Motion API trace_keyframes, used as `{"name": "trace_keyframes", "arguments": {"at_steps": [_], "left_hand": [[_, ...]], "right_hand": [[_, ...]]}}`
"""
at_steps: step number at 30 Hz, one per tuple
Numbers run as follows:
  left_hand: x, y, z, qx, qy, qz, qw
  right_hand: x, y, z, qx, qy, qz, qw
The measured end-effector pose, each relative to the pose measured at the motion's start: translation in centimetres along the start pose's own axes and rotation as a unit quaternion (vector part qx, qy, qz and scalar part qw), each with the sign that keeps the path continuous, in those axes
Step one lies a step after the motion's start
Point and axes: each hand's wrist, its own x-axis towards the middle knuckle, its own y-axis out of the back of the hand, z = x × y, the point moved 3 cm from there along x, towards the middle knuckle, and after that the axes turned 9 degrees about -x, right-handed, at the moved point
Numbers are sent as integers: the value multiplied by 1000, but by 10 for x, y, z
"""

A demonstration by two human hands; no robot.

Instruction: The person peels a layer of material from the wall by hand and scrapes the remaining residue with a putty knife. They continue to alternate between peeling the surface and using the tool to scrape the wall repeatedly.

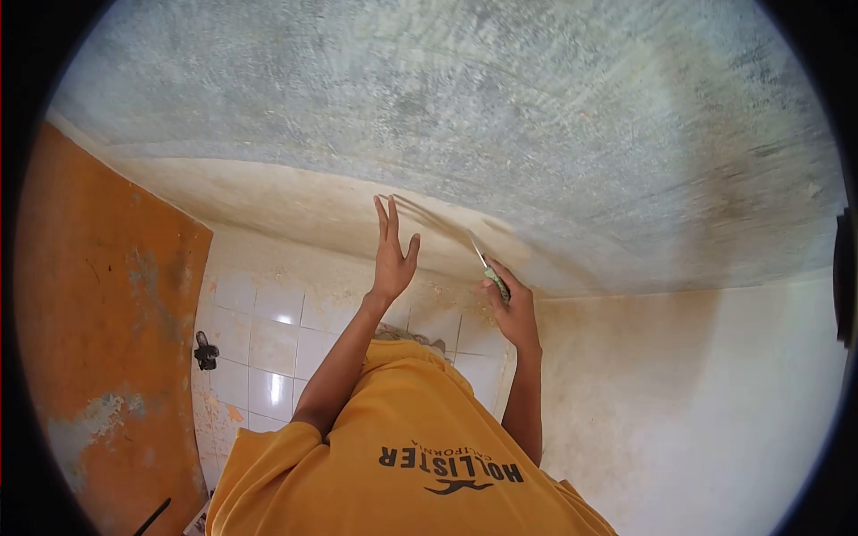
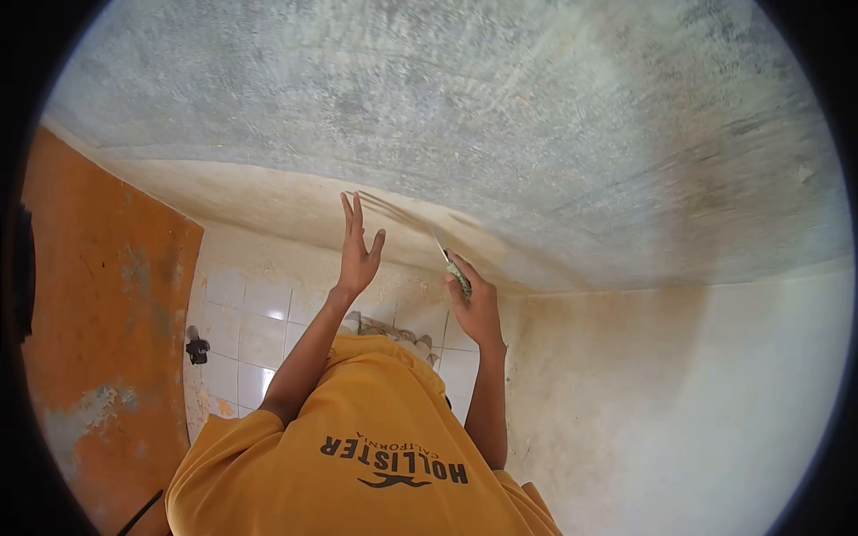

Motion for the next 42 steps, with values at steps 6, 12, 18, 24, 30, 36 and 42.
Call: {"name": "trace_keyframes", "arguments": {"at_steps": [6, 12, 18, 24, 30, 36, 42], "left_hand": [[7, 38, 3, 1, 3, -10, 1000], [10, 60, -3, 8, 2, -28, 1000], [13, 65, -13, -3, 16, -38, 999], [18, 61, -15, -23, 23, -37, 999], [22, 49, -27, 6, -6, -43, 999], [22, 41, -34, -12, -5, -48, 999], [22, 47, -36, 30, -9, -61, 998]], "right_hand": [[18, 0, -52, -25, 84, 81, 993], [31, 24, -70, 10, 12, 3, 1000], [72, 8, -72, -68, 93, 34, 993], [55, 3, -87, -96, 48, 59, 992], [49, 17, -92, -125, 52, 67, 988], [55, 6, -96, -195, -23, 24, 980], [54, 9, -95, -161, 5, 60, 985]]}}
